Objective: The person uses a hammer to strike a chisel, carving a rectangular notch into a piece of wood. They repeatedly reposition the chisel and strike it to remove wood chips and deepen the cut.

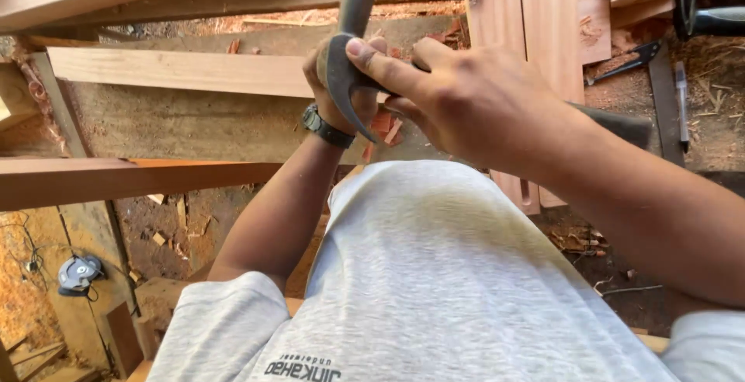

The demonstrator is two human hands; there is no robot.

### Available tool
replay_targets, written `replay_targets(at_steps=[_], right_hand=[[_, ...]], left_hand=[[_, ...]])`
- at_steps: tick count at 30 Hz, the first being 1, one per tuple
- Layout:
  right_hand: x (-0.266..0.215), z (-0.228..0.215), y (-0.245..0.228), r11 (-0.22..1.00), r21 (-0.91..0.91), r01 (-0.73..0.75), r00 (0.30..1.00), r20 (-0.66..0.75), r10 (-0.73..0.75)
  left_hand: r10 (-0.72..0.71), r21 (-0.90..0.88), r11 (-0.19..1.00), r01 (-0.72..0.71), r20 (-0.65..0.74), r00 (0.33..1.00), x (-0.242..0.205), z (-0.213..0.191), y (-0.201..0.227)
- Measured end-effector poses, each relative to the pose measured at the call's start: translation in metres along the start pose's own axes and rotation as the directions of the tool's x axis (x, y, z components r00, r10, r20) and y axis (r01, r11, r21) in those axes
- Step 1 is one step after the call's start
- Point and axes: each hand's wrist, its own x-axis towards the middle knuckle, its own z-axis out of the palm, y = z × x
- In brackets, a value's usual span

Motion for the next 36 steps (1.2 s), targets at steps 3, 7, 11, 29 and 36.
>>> replay_targets(at_steps=[3,7,11,29,36], right_hand=[[-0.006,-0.017,0.0,0.994,0.108,0.024,0.999,-0.036,-0.021],[-0.019,0.002,-0.001,0.95,0.262,0.171,0.909,-0.415,-0.049],[-0.008,0.015,-0.002,0.992,0.128,0.001,0.999,-0.05,0.005],[-0.065,0.015,0.008,0.823,0.565,0.059,0.911,-0.368,0.188],[-0.09,0.02,0.01,0.825,0.55,-0.13,0.891,-0.301,0.341]], left_hand=[[-0.005,0.068,0.998,0.004,0.02,1.0,0.001,0.004,0.004],[-0.046,0.241,0.97,0.025,0.084,0.995,-0.01,0.001,0.008],[-0.069,0.405,0.914,0.011,0.129,0.989,-0.007,-0.001,0.008],[-0.522,-0.835,0.376,0.401,0.167,0.837,0.092,-0.027,0.028],[-0.321,-0.491,0.787,0.373,0.19,0.928,0.119,-0.044,0.093]])
